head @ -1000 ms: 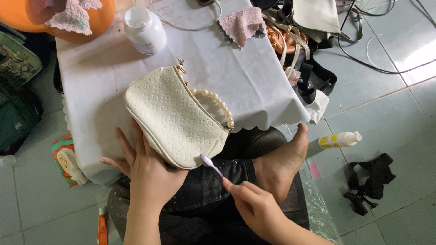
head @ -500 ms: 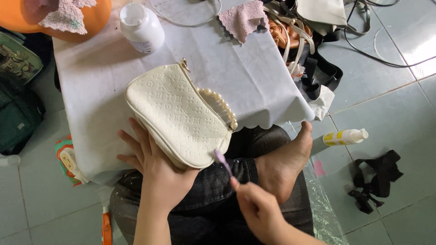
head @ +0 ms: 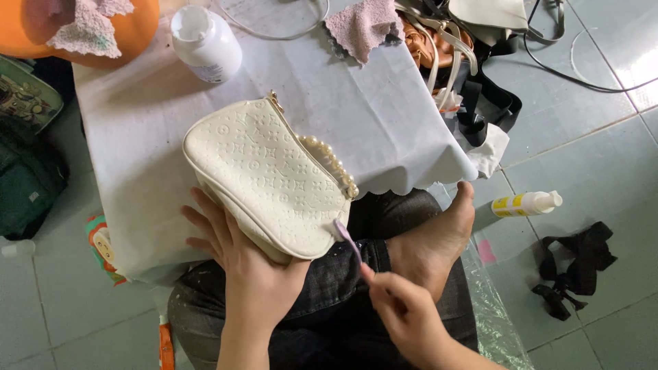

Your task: A person uses a toothbrush to scrub and clean the exterior surface of a white handbag.

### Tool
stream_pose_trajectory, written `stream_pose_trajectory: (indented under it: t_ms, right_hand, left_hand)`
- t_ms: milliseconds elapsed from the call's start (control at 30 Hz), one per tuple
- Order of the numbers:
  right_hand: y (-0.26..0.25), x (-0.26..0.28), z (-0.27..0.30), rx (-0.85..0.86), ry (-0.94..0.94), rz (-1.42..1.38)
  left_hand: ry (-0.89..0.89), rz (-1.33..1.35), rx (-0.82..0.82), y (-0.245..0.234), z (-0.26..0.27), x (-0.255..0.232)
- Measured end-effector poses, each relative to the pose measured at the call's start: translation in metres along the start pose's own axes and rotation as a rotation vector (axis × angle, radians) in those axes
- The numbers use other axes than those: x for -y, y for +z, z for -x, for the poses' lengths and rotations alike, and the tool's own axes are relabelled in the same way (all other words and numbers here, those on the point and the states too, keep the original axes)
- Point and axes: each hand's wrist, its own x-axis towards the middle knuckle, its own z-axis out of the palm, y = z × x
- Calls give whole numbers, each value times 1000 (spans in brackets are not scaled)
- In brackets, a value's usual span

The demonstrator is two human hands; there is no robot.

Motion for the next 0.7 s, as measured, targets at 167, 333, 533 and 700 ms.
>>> stream_pose_trajectory:
  t_ms: [167, 333, 533, 700]
  right_hand:
    - [5, -7, 12, 24, -188, -155]
    - [5, -11, 29, 12, -10, -175]
    - [-5, -11, 28, 31, 34, -172]
    - [1, -16, 43, -46, 93, -237]
  left_hand:
    - [-14, 89, -32, 6, 9, -5]
    - [59, 184, -114, 13, 19, -12]
    - [108, 237, -150, 28, 27, -28]
    - [108, 262, -158, 43, 39, -43]
